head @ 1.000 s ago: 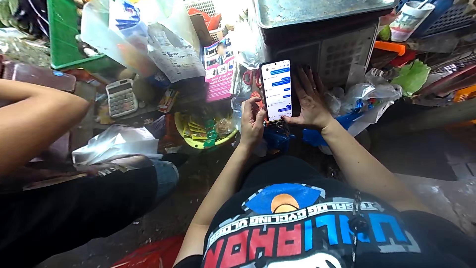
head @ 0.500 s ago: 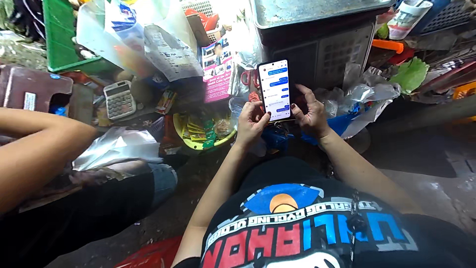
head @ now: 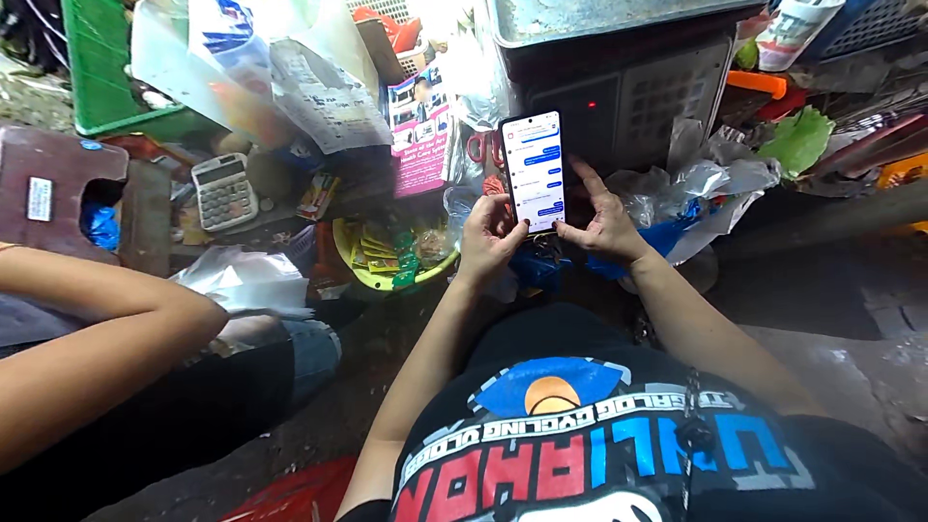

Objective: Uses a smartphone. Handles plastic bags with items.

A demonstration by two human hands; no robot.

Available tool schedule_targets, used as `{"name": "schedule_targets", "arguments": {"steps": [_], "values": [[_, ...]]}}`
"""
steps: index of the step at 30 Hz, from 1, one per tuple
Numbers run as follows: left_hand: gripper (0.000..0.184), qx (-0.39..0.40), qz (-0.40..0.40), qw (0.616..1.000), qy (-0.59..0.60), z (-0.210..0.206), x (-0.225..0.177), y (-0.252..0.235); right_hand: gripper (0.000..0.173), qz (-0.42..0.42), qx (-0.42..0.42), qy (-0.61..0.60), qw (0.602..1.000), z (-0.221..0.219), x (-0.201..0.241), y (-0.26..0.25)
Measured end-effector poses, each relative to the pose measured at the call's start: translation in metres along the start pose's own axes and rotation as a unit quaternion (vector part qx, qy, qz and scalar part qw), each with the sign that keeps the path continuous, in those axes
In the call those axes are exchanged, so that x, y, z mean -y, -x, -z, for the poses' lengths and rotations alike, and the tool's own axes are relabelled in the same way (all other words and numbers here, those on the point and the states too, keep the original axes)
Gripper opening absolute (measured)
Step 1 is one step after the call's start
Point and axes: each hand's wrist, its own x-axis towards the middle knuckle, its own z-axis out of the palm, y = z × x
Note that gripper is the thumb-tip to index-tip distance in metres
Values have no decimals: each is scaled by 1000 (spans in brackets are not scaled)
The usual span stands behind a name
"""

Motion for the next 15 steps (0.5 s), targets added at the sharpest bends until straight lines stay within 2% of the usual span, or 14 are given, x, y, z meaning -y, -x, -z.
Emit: {"name": "schedule_targets", "arguments": {"steps": [7,15], "values": [[37,-1,-1,1000,-23,0,0,-1,100,-41,26,-82,995,8,6,-6],[43,0,2,1000,-21,-1,0,0,98,-50,-3,-75,996,-2,5,-6]]}}
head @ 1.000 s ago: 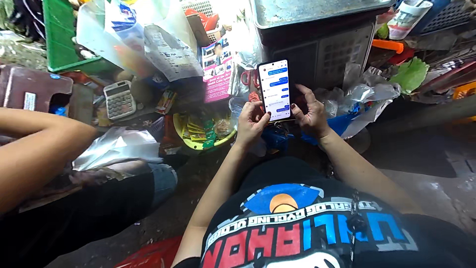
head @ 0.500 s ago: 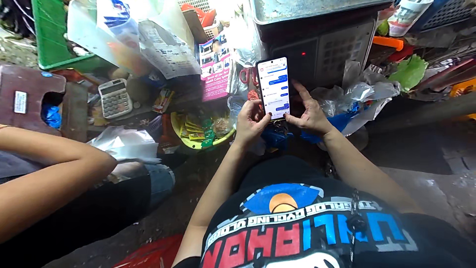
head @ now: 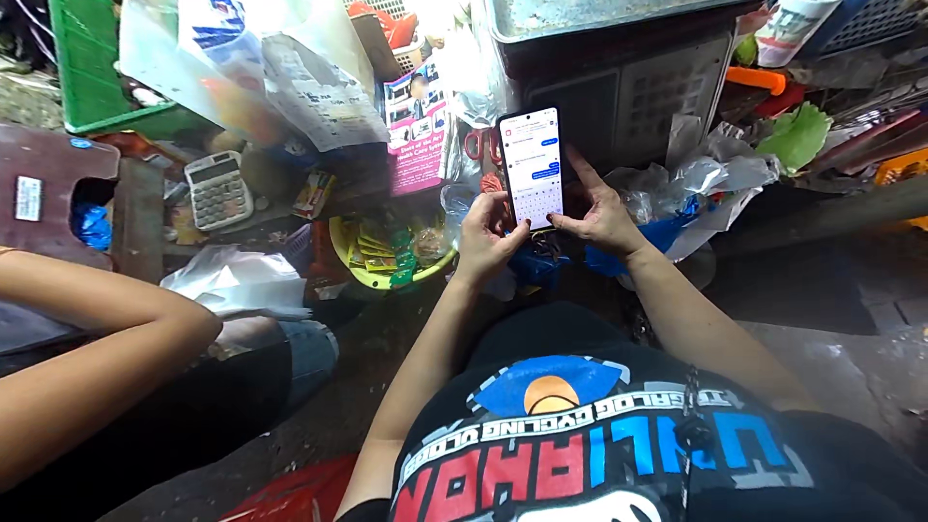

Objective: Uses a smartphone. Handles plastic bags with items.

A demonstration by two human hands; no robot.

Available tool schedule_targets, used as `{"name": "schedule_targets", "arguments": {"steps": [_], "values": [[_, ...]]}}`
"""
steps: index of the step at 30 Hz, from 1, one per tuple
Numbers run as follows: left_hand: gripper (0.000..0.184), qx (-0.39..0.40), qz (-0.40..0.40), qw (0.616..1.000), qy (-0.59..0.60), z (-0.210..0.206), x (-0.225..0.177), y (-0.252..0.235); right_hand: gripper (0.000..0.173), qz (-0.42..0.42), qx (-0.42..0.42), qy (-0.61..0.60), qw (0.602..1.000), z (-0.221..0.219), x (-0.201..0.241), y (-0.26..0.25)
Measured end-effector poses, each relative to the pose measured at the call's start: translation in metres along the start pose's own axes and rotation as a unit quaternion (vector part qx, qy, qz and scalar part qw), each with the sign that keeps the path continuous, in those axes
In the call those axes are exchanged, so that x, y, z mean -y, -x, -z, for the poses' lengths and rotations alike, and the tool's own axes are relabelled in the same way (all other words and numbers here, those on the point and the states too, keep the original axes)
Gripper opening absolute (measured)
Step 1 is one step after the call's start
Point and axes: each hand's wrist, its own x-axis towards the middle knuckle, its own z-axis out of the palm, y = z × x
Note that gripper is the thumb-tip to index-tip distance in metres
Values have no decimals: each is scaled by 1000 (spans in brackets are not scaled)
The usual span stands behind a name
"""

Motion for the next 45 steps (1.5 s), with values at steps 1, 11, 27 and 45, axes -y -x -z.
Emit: {"name": "schedule_targets", "arguments": {"steps": [1,11,27,45], "values": [[42,-2,0,1000,-2,0,0,0,98,4,-5,0,1000,-1,-2,-1],[33,-37,-9,999,-14,-7,1,-6,92,36,-58,47,997,-10,-8,-3],[31,-41,-7,998,-38,-6,0,-7,76,24,-35,63,997,-4,-4,-1],[24,-9,-18,1000,-17,-1,-1,-3,91,29,-63,87,994,-9,-6,-1]]}}
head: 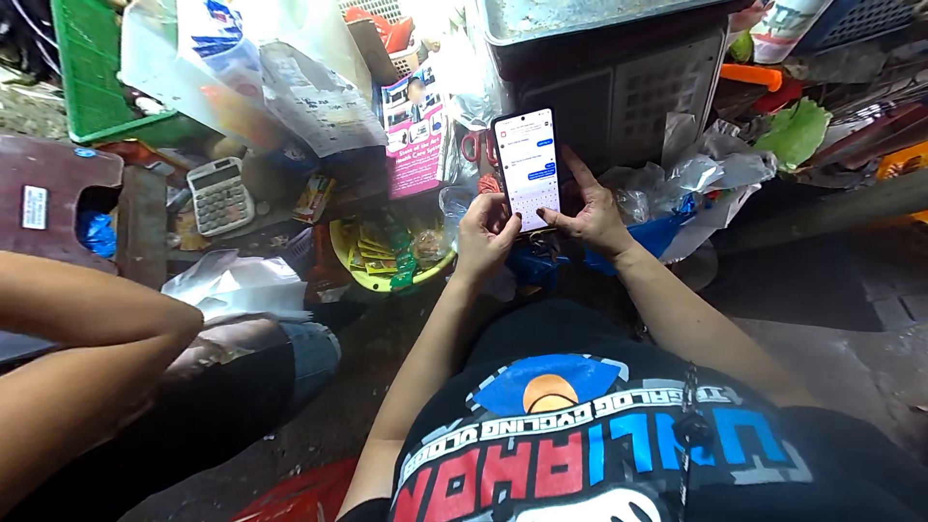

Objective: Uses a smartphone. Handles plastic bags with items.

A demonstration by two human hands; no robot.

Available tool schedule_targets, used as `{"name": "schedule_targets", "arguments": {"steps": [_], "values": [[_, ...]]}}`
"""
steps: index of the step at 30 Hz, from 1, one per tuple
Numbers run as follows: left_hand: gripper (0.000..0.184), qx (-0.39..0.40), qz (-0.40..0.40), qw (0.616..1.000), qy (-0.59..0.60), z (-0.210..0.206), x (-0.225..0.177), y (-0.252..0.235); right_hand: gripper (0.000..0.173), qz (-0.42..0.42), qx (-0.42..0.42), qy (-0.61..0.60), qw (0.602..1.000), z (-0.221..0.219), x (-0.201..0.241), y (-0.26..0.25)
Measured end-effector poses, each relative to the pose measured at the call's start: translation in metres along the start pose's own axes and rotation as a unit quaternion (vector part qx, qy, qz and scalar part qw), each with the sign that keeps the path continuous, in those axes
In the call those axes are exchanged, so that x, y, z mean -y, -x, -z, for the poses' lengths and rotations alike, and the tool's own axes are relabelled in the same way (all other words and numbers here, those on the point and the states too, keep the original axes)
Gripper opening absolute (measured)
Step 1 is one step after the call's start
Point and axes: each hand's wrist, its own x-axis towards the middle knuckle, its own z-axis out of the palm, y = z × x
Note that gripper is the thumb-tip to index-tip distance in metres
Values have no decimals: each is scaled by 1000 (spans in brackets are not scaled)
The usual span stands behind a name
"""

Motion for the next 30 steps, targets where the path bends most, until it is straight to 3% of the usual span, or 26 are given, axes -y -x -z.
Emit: {"name": "schedule_targets", "arguments": {"steps": [5,15,21,30], "values": [[25,-6,6,1000,6,-2,0,-1,91,8,-47,44,998,-9,-4,-2],[26,-17,5,1000,-5,-3,1,-3,103,8,32,-2,999,3,-1,0],[27,8,3,1000,7,1,3,-3,93,-4,67,-35,997,10,0,0],[22,12,6,1000,-8,2,-1,0,84,-7,54,-36,998,8,0,0]]}}
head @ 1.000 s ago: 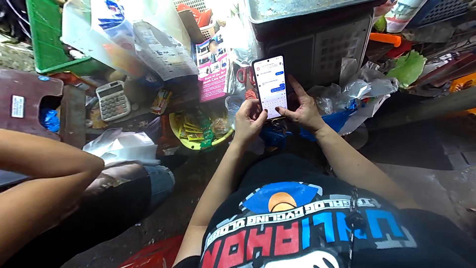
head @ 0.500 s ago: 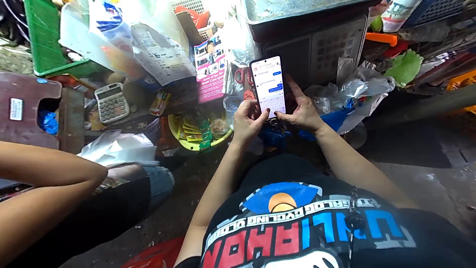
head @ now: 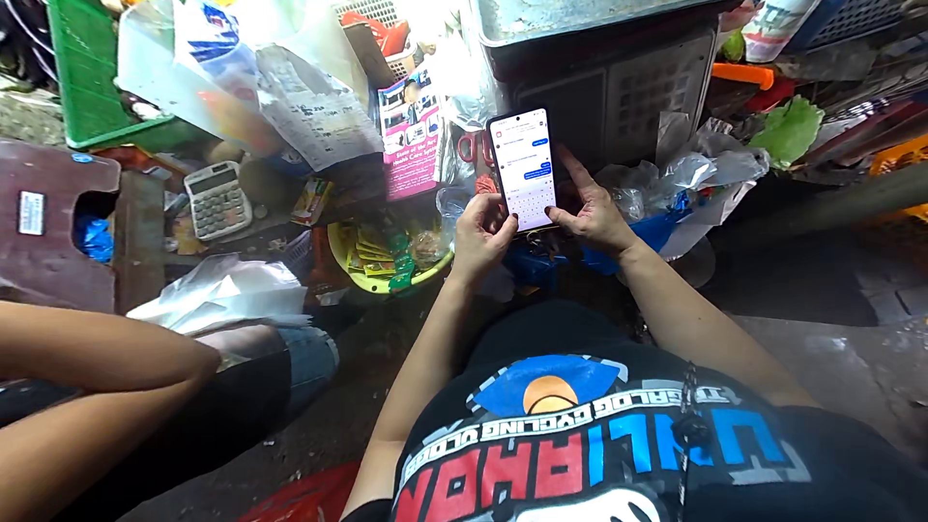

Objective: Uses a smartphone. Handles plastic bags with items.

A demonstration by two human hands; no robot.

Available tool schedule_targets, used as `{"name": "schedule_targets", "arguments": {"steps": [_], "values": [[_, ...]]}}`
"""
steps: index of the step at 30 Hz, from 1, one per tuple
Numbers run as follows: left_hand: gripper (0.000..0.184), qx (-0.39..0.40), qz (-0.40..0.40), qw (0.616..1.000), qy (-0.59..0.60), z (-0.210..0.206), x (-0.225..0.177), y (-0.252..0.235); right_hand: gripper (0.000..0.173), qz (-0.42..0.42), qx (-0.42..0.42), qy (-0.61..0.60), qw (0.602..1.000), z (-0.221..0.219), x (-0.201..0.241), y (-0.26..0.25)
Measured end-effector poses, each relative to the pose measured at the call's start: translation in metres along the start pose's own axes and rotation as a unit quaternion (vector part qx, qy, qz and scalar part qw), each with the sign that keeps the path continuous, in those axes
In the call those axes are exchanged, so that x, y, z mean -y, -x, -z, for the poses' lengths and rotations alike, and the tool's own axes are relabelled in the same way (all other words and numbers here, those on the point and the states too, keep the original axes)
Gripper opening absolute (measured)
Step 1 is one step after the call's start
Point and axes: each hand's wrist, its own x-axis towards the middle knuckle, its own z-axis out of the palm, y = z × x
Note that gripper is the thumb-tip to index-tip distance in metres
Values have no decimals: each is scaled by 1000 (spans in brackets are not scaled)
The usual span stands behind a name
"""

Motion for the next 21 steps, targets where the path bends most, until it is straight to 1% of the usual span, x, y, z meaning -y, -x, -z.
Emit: {"name": "schedule_targets", "arguments": {"steps": [3,9,15,21], "values": [[22,-2,-3,1000,1,0,0,-1,82,3,-9,-1,1000,-2,-1,0],[24,-1,2,1000,-9,0,-1,1,85,1,-6,-4,1000,-2,0,0],[27,-3,4,1000,-3,0,-1,1,100,1,6,-25,1000,-1,2,2],[27,-2,8,1000,-1,0,-1,1,103,-4,-1,-18,1000,-2,2,2]]}}
